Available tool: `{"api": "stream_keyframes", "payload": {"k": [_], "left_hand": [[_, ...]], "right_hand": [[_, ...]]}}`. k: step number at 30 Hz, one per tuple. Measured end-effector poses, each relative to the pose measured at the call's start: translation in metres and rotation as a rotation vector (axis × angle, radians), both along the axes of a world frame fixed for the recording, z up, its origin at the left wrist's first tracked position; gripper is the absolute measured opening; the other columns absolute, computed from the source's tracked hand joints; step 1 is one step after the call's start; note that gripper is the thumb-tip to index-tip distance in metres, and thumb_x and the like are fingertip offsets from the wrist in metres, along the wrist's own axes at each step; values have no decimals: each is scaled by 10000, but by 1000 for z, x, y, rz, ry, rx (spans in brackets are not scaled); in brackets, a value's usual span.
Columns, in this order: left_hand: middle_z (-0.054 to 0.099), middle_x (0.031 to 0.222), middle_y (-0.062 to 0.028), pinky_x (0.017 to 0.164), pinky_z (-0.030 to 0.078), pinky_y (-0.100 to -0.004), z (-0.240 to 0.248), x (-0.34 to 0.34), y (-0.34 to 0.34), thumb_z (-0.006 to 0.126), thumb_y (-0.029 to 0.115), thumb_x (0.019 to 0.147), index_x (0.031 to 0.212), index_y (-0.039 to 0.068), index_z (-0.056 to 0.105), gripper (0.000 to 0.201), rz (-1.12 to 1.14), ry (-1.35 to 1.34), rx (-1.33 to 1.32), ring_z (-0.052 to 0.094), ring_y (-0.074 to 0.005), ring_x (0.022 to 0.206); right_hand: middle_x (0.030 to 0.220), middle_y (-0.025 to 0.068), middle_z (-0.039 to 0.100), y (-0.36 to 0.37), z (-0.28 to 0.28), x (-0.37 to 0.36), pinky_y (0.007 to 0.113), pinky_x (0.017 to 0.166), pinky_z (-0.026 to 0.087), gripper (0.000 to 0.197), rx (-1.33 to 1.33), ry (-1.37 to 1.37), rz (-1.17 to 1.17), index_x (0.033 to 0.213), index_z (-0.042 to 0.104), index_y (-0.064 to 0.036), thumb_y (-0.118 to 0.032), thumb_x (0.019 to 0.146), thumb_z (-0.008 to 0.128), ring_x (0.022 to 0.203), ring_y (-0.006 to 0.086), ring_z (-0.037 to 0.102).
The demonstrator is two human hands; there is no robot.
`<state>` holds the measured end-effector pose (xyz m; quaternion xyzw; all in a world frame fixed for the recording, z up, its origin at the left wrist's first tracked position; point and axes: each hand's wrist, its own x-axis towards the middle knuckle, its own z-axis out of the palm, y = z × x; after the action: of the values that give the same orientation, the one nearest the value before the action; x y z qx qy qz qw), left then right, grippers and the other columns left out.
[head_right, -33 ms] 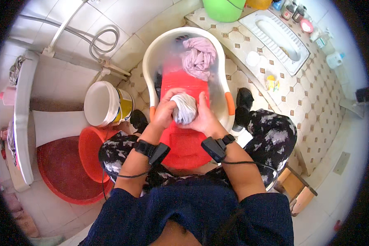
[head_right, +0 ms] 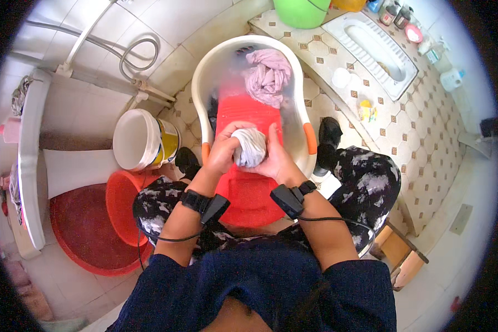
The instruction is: Hand washing laundry in a basin using a washboard and soap.
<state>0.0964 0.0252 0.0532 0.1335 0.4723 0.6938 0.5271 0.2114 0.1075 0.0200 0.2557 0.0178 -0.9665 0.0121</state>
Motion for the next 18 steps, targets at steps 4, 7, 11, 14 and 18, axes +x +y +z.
{"api": "stream_keyframes", "payload": {"k": [4,7,11,14,18], "left_hand": [[596,943,-103,808,455,-308,7,4,2,420,-11,739,959,12,534,249,-120,23,41,580,-206,905],[602,836,-103,709,477,-308,10,5,7,419,38,742,892,2,546,199,13,-61,39,590,-203,760],[607,834,-130,746,477,-350,-25,-6,2,390,141,797,891,29,550,218,262,-245,-97,594,-243,801],[604,834,-139,704,497,-401,-49,-22,-4,400,158,783,880,10,557,237,129,-676,74,608,-256,743],[607,784,-131,725,489,-432,-27,-6,12,392,197,796,794,39,570,238,166,-643,-193,598,-289,758]], "right_hand": [[1032,56,594,3,-25,-2,470,817,427,521,-121,119,-37,1083,527,-141,-574,811,430,933,241,573],[948,53,615,5,-23,-15,378,754,471,265,-92,56,-117,974,556,-118,-337,829,532,871,221,593],[729,23,548,-3,-12,-29,337,629,462,77,351,-198,-418,783,505,-94,-38,739,534,648,182,546],[663,30,479,-8,18,-31,338,586,421,116,1054,-392,-298,716,481,-74,-55,674,587,647,194,515],[711,103,491,-2,32,-19,372,599,424,157,2095,-277,-257,751,525,-73,-108,628,617,692,310,505]]}}
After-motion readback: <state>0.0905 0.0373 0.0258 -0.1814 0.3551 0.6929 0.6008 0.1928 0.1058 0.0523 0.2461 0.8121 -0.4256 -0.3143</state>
